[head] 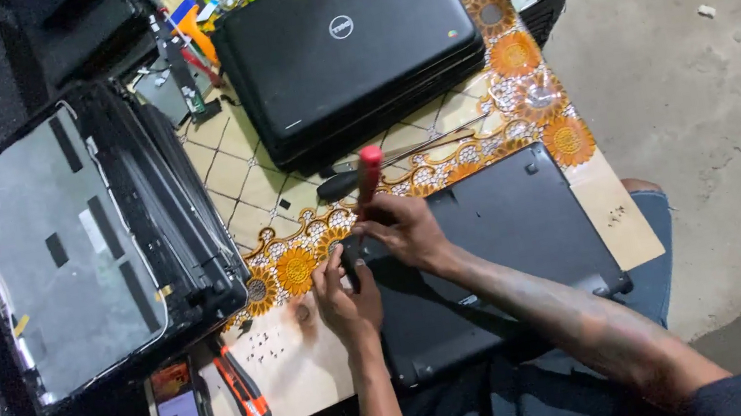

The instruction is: The person uses a red-handled screwdriver to remove screws from the bottom of a black laptop. They then lift the back cover to reveal the internal components, including the motherboard and fan. Finally, they use a wooden stick to point at various parts inside the laptop.

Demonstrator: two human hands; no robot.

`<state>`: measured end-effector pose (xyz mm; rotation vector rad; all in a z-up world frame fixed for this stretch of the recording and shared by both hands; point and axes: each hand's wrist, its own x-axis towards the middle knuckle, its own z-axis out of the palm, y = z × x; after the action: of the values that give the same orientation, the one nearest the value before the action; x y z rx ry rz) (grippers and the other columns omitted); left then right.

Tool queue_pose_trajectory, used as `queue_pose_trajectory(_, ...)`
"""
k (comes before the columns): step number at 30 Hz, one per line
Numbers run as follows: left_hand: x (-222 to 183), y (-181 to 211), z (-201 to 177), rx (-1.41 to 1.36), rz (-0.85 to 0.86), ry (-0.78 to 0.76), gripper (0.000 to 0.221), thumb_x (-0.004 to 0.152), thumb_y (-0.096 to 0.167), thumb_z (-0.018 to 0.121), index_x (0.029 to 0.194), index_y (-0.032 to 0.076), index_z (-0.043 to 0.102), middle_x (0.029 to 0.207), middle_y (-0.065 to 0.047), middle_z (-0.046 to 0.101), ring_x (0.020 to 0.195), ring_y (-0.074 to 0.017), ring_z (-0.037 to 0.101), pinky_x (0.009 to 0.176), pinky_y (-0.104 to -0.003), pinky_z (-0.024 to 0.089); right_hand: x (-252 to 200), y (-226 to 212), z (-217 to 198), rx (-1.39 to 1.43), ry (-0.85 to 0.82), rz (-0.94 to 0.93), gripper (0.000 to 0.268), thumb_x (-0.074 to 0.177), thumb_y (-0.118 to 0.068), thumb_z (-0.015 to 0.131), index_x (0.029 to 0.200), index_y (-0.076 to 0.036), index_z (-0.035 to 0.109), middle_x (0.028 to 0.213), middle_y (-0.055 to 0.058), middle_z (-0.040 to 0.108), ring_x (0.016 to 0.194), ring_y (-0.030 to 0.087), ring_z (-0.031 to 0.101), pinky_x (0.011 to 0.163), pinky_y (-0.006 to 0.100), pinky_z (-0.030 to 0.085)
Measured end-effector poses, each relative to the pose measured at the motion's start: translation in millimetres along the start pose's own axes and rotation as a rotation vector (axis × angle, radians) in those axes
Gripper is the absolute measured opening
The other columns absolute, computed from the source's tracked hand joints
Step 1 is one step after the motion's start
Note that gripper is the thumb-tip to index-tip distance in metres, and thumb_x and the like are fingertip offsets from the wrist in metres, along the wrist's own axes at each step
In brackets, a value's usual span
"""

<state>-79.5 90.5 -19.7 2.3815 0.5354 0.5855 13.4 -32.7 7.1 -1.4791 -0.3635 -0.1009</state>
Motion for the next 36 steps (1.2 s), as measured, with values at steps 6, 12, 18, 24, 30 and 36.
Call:
queue_pose_trajectory(6, -0.1, 1.9, -6.1, 0.05, 0.027, -0.011, 0.032, 0.079, 0.02, 0.071, 0.11, 0.019, 0.071, 0.1, -0.001, 0.06, 0.081, -0.0214, 0.066, 0.067, -0.036, 0.057, -3.1, 29.3, 24.6, -0.114, -0.13, -0.101, 0.009, 0.081, -0.004, 0.074, 0.088, -0.005, 0.068, 0.071, 0.012, 0.065, 0.07, 0.029, 0.069, 0.06, 0.035, 0.053)
queue_pose_trajectory(12, 0.6, 7.7, -8.9, 0.04, 0.029, -0.017, 0.024, 0.085, 0.024, 0.066, 0.108, 0.02, 0.072, 0.097, -0.001, 0.059, 0.081, -0.0241, 0.064, 0.068, -0.038, 0.056, -3.2, 28.7, 22.0, -0.187, -0.17, -0.123, 0.008, 0.082, -0.006, 0.073, 0.085, -0.007, 0.066, 0.069, 0.01, 0.061, 0.067, 0.029, 0.066, 0.059, 0.035, 0.05)
queue_pose_trajectory(18, 3.8, 11.5, -11.7, -0.027, 0.04, 0.051, 0.023, 0.086, 0.027, 0.065, 0.107, 0.025, 0.073, 0.091, -0.001, 0.062, 0.071, -0.0225, 0.063, 0.062, -0.033, 0.054, -2.9, 32.5, 22.8, -0.233, -0.204, -0.161, 0.01, 0.083, -0.01, 0.073, 0.082, -0.008, 0.063, 0.067, 0.009, 0.058, 0.064, 0.033, 0.062, 0.057, 0.036, 0.048)
queue_pose_trajectory(24, 4.2, 14.7, -15.2, -0.062, 0.072, 0.059, 0.023, 0.084, 0.021, 0.066, 0.106, 0.019, 0.073, 0.09, -0.004, 0.062, 0.07, -0.0253, 0.061, 0.06, -0.033, 0.052, 2.1, 20.9, 23.1, -0.238, -0.231, -0.157, 0.013, 0.084, -0.009, 0.073, 0.079, -0.006, 0.061, 0.065, 0.009, 0.057, 0.061, 0.029, 0.062, 0.055, 0.034, 0.047)
queue_pose_trajectory(30, 5.2, 4.3, -9.8, -0.235, 0.05, 0.1, 0.023, 0.079, 0.008, 0.07, 0.101, 0.01, 0.071, 0.087, -0.01, 0.063, 0.067, -0.0271, 0.063, 0.059, -0.033, 0.051, 12.5, 20.3, 18.8, -0.259, -0.459, -0.122, 0.009, 0.08, -0.003, 0.067, 0.078, -0.008, 0.06, 0.067, 0.012, 0.06, 0.069, 0.04, 0.063, 0.06, 0.041, 0.048)
queue_pose_trajectory(36, 25.8, 20.8, -35.6, -0.828, -0.028, 0.083, 0.044, 0.083, 0.005, 0.062, 0.127, 0.006, 0.057, 0.121, -0.01, 0.055, 0.11, -0.0188, 0.052, 0.091, -0.031, 0.041, 30.8, -5.3, 17.5, -0.299, -0.685, -0.105, 0.006, 0.082, -0.002, 0.061, 0.081, -0.004, 0.055, 0.071, 0.023, 0.061, 0.074, 0.05, 0.06, 0.064, 0.052, 0.047)
